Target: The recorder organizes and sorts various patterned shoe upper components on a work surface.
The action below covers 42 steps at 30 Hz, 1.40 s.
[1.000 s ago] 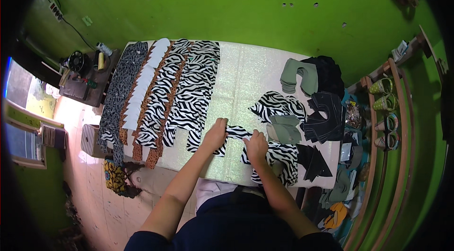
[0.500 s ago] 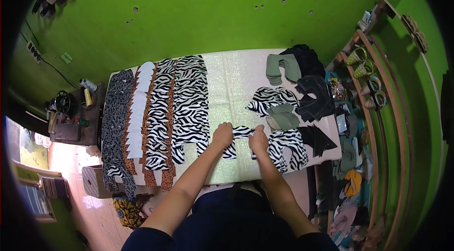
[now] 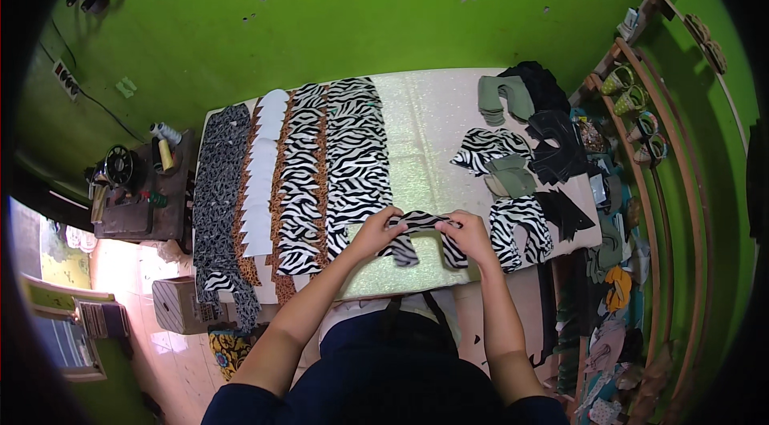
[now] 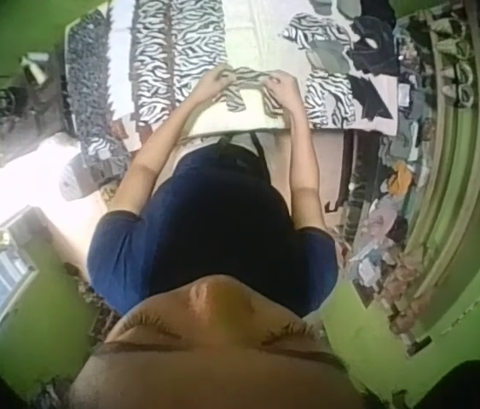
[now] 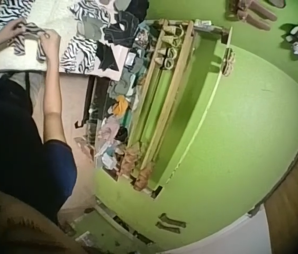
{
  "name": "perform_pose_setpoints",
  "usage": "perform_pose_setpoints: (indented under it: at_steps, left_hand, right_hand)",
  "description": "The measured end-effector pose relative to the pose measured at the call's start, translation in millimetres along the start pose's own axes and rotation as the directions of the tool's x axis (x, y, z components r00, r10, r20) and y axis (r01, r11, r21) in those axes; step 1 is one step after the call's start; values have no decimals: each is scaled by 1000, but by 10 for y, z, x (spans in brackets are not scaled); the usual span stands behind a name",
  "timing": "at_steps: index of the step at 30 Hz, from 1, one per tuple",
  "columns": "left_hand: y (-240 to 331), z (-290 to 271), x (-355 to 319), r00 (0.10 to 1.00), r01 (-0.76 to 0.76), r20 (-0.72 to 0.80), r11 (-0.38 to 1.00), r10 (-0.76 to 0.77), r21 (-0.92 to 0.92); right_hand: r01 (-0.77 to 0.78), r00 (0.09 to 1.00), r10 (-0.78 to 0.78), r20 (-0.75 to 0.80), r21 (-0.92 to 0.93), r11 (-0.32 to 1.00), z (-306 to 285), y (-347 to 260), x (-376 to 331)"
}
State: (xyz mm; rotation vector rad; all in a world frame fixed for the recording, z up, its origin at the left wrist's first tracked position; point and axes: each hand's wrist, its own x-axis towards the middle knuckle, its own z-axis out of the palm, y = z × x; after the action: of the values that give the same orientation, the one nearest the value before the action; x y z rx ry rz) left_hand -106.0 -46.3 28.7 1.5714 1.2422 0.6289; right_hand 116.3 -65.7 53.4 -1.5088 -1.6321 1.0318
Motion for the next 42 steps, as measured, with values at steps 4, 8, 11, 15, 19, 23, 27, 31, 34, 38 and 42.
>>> perform_pose_setpoints:
  at_steps: [4, 8, 11, 15, 19, 23, 27, 31, 34, 38, 42]
  left_hand:
    - [-410, -198, -336, 983, -22, -179, 933, -46, -360]
    - [-533, -488, -642, 940, 82, -333, 997, -80, -6]
    - [-620, -602, -732, 917, 146, -384, 987, -108, 72]
    - [-783, -636, -735, 896, 158, -434, 979, -88, 127]
    - [-850, -593, -659, 892, 125, -453, 955, 11, 270]
    - [-862, -484, -686, 858, 118, -471, 813, 206, 570]
    - [-769, -375, -736, 885, -2, -353, 762, 302, 647]
    - [-868, -188, -836, 959, -54, -132, 616, 252, 786]
    - [-942, -166, -874, 966, -3, -141, 558, 215, 830]
    - [-943, -160, -884, 972, 19, -141, 531, 189, 847]
    - [-907, -174, -896, 967, -9, -135, 562, 215, 827]
  right_hand:
    - [-170, 979, 156, 128, 109, 979, 471, -55, -39]
    - [-169, 974, 171, 146, -30, 985, 973, 52, 29]
    - [-108, 993, 113, 33, -135, 985, 1319, 113, 45]
    - [-170, 982, 185, 40, -247, 954, 1479, -21, 88]
    - [-166, 986, 160, -46, -315, 935, 1516, -23, 92]
    - [-114, 989, 52, -137, -501, 858, 1585, -80, 20]
    - [132, 980, -196, -33, -628, 767, 1647, -75, -96]
    - [364, 929, -291, 227, -690, 625, 1744, 86, -190]
    - [398, 918, -260, 300, -696, 598, 1754, 177, -196]
    - [394, 919, -270, 287, -665, 634, 1755, 210, -195]
    - [406, 914, -280, 294, -634, 658, 1744, 207, -177]
